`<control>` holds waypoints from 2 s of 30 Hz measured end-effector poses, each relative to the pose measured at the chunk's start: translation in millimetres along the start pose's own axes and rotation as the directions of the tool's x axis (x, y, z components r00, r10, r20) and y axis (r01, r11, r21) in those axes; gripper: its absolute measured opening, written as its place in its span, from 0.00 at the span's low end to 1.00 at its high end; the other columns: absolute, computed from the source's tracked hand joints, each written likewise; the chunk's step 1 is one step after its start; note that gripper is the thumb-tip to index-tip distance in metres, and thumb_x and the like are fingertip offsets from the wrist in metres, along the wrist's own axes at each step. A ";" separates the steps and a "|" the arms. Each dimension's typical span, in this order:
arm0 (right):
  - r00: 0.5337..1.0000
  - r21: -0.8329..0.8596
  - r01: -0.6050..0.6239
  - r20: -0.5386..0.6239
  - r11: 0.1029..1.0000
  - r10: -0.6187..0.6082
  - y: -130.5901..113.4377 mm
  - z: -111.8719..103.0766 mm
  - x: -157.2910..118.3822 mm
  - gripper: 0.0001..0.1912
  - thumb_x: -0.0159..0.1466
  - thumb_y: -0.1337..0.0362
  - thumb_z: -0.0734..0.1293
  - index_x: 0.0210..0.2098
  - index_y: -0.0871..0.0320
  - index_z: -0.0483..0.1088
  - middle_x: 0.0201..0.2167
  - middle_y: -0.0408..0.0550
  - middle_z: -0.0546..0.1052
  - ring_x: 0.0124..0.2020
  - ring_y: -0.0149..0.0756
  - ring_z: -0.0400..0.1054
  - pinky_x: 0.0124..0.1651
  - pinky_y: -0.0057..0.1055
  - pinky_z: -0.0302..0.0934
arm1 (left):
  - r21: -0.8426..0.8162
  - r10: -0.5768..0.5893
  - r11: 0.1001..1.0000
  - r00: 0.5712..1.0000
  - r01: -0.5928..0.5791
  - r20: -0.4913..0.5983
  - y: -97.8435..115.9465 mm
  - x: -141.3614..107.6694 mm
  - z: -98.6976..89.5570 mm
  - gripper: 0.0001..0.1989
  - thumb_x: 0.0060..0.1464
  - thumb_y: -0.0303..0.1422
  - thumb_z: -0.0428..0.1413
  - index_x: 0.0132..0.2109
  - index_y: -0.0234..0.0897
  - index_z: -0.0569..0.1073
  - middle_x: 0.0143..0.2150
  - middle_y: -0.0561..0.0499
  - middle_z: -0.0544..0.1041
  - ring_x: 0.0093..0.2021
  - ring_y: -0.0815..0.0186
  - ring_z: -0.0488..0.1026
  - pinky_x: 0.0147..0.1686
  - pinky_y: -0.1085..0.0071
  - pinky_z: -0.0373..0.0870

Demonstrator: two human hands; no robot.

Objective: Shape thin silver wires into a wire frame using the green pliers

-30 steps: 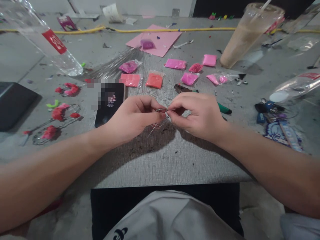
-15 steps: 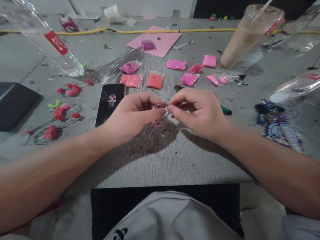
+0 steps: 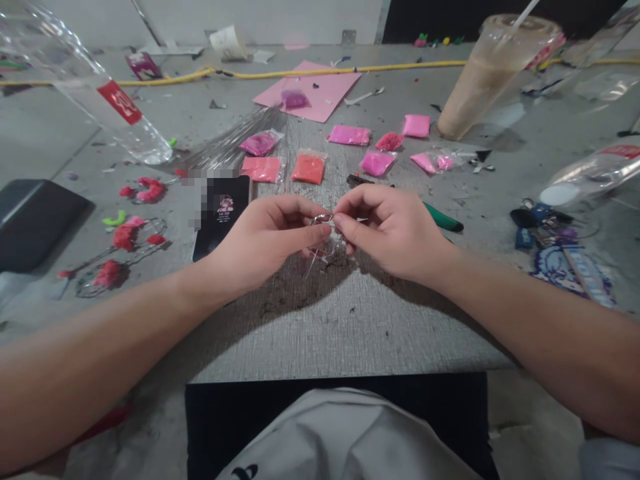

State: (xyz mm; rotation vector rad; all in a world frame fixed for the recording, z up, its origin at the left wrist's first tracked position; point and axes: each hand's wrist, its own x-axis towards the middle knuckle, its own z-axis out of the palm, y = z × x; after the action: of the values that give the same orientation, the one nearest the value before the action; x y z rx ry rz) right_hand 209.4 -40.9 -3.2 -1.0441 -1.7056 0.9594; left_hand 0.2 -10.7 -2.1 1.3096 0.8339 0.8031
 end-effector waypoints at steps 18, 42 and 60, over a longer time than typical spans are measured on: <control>1.000 -0.102 0.023 0.005 0.994 -0.023 1.8 3.1 -0.3 0.02 0.68 0.68 0.69 0.39 0.59 0.75 0.30 0.43 0.79 0.28 0.29 0.68 0.29 0.29 0.59 | 0.126 -0.020 0.992 0.998 0.028 -0.060 1.4 -1.2 -0.2 0.06 0.53 0.32 0.72 0.37 0.37 0.84 0.30 0.52 0.82 0.28 0.70 0.77 0.28 0.75 0.76; 0.972 -0.298 0.231 0.026 0.926 -0.234 2.3 0.4 -1.2 0.05 0.68 0.65 0.69 0.34 0.56 0.71 0.30 0.42 0.77 0.30 0.32 0.66 0.34 0.31 0.59 | 0.560 0.201 0.815 0.979 -0.149 -0.032 14.0 -14.2 6.0 0.08 0.59 0.37 0.67 0.32 0.40 0.81 0.30 0.51 0.81 0.31 0.65 0.74 0.30 0.70 0.69; 0.961 -0.300 0.277 0.084 0.913 -0.264 -5.1 -2.1 -1.6 0.04 0.69 0.67 0.65 0.36 0.55 0.70 0.34 0.46 0.77 0.36 0.36 0.69 0.40 0.34 0.64 | 0.748 0.425 0.558 0.898 -0.359 0.114 17.1 -20.5 8.0 0.10 0.63 0.34 0.63 0.31 0.42 0.76 0.28 0.53 0.78 0.28 0.66 0.71 0.32 0.67 0.64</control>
State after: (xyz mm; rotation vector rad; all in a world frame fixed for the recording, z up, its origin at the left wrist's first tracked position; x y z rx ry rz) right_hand 210.5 -43.8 1.6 -0.9533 -2.0188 0.5490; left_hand -3.3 -30.8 16.8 2.3038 1.0053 0.8911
